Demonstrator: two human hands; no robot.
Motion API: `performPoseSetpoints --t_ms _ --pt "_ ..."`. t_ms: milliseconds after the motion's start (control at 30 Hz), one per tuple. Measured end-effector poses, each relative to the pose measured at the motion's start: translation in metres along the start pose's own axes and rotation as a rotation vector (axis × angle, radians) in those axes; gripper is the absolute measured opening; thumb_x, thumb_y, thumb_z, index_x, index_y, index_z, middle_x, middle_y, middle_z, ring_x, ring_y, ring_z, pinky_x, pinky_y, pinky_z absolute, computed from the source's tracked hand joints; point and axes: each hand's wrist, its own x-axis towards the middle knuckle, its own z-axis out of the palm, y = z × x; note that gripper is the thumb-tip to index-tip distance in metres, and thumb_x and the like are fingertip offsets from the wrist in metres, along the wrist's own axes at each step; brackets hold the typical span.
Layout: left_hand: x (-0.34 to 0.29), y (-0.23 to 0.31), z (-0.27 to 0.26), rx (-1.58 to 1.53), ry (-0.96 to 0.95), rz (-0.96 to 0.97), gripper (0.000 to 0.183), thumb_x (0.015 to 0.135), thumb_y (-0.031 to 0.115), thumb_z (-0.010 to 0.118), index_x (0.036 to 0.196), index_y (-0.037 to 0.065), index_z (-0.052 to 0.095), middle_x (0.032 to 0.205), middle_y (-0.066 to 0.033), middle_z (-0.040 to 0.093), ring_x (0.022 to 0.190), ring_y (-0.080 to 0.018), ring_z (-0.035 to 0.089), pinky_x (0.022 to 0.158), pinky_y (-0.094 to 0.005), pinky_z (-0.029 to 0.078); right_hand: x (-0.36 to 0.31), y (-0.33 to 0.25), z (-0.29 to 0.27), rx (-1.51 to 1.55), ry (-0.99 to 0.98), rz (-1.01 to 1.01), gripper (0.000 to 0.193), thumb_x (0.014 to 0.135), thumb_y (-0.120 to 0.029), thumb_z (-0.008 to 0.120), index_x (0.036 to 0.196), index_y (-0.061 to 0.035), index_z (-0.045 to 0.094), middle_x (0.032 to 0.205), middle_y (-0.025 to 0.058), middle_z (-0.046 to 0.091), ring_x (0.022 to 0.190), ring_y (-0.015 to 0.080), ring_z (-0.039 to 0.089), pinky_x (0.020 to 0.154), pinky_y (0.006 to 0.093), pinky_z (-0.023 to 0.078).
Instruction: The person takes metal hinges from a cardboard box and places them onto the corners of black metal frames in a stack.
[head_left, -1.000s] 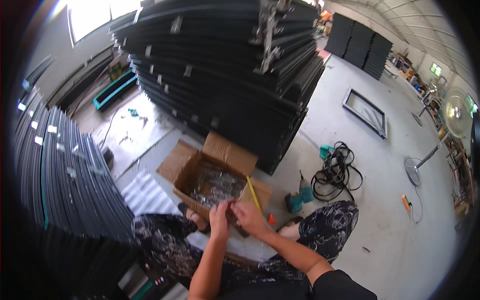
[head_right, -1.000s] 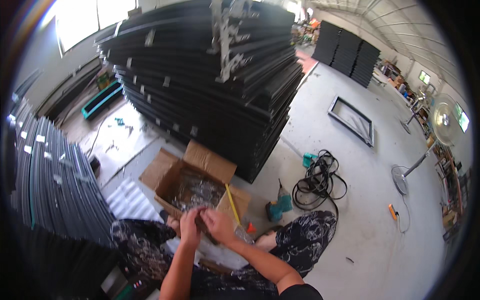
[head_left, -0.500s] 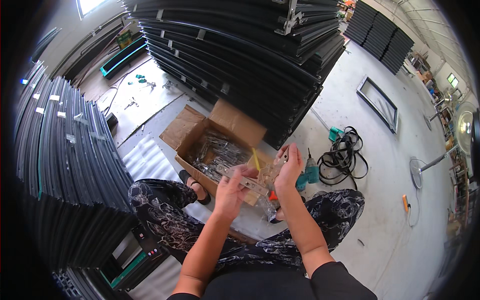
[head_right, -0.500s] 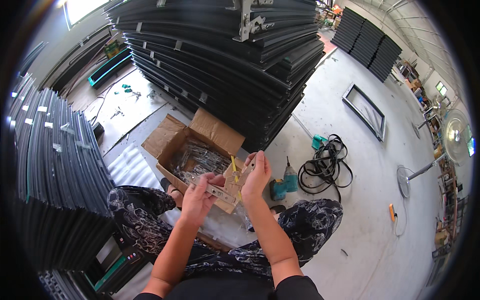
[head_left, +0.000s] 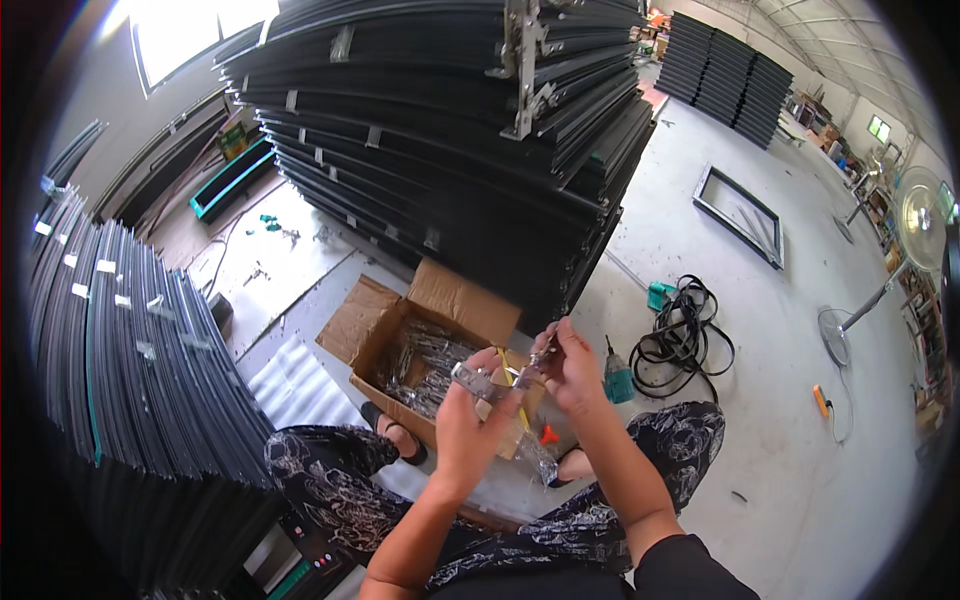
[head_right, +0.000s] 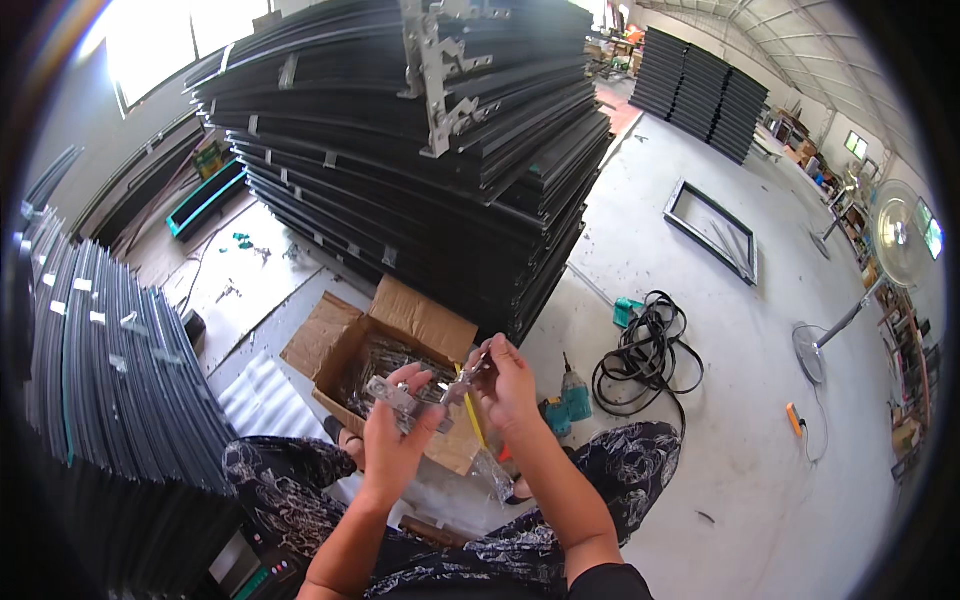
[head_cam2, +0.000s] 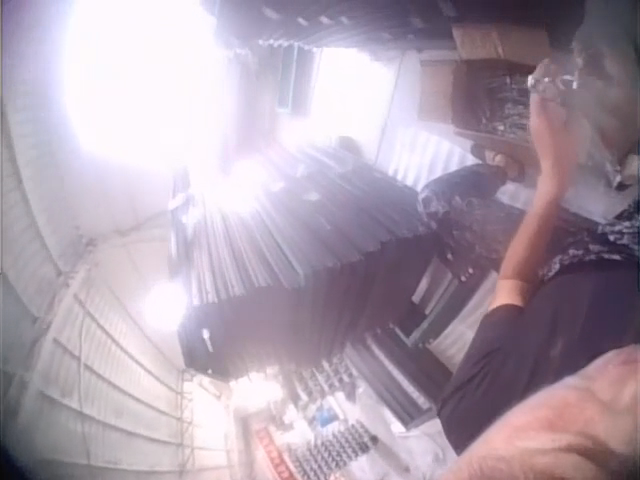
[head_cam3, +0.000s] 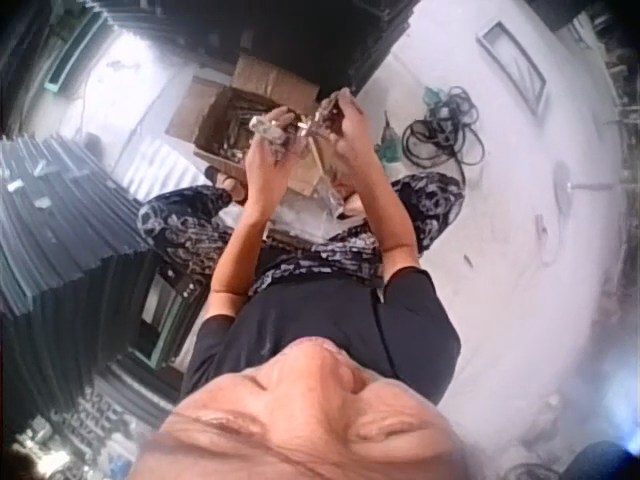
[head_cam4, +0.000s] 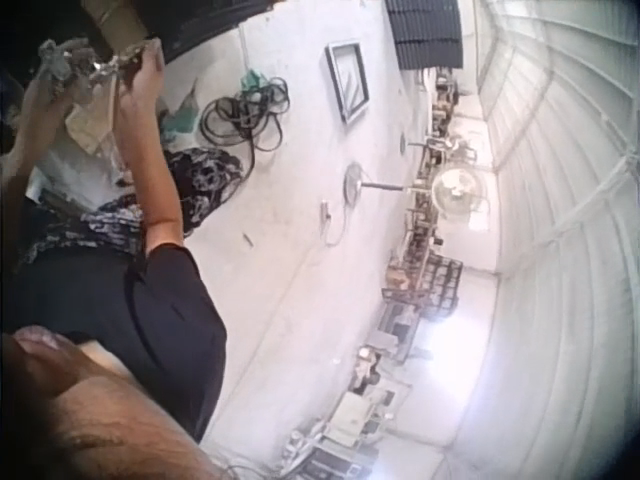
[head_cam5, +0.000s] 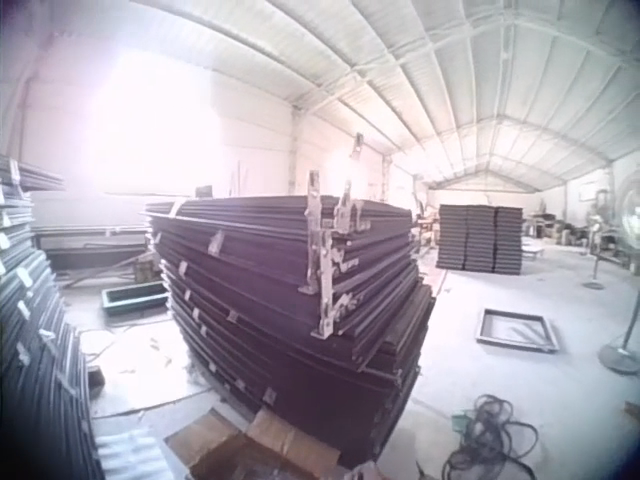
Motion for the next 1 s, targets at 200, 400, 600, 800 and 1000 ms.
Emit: performPoseSetpoints --t_ms 200,400,600,800,1000 --pt "0.010 0.024 0.011 0.025 -0.189 -0.049 0.037 0.083 0.003 0.059 0.117 -0.004 0.048 0.105 -0.0094 0.059 0.095 -0.0154 0.057 0.083 -0.0270 0.044 0.002 -0.045 0.029 0.048 -0.097 -0.097 0.026 0.091 -0.031 0.054 0.079 -0.0076 0.054 0.069 0.0039 0.053 0.066 0.0159 0.051 0.059 0.0259 0.043" --pt "0.024 0.031 0.032 0.163 -0.073 0.281 0.024 0.079 0.006 0.063 0.101 -0.003 0.057 0.103 -0.0134 0.059 0.093 -0.0219 0.058 0.082 -0.0304 0.044 0.006 -0.065 0.038 0.104 -0.269 -0.157 0.025 0.091 -0.031 0.053 0.081 -0.0082 0.053 0.071 0.0026 0.052 0.066 0.0144 0.050 0.059 0.0250 0.042" --pt "0.038 0.027 0.053 0.325 0.067 0.336 0.020 0.080 0.009 0.063 0.097 -0.001 0.059 0.100 -0.0173 0.058 0.103 -0.0293 0.054 0.080 -0.0371 0.044 0.017 -0.058 0.030 0.345 -0.342 -0.072 0.025 0.091 -0.032 0.053 0.084 -0.0082 0.054 0.077 0.0030 0.053 0.072 0.0144 0.051 0.061 0.0243 0.041" --pt "0.081 0.052 0.044 0.271 0.226 0.478 0.009 0.082 0.007 0.062 0.087 0.000 0.063 0.094 -0.0143 0.064 0.087 -0.0242 0.061 0.075 -0.0329 0.046 0.022 -0.073 0.042 0.137 -0.240 -0.059 0.019 0.092 -0.022 0.053 0.098 -0.0047 0.058 0.087 0.0052 0.061 0.078 0.0141 0.057 0.064 0.0252 0.045" --pt "0.120 0.092 0.037 0.375 0.364 0.496 0.011 0.084 0.009 0.061 0.088 -0.001 0.063 0.088 -0.0103 0.065 0.073 -0.0192 0.062 0.066 -0.0277 0.046 0.031 -0.060 0.026 0.022 -0.311 -0.012 0.011 0.091 -0.013 0.053 0.094 -0.0046 0.059 0.083 0.0042 0.062 0.073 0.0113 0.057 0.060 0.0230 0.045"
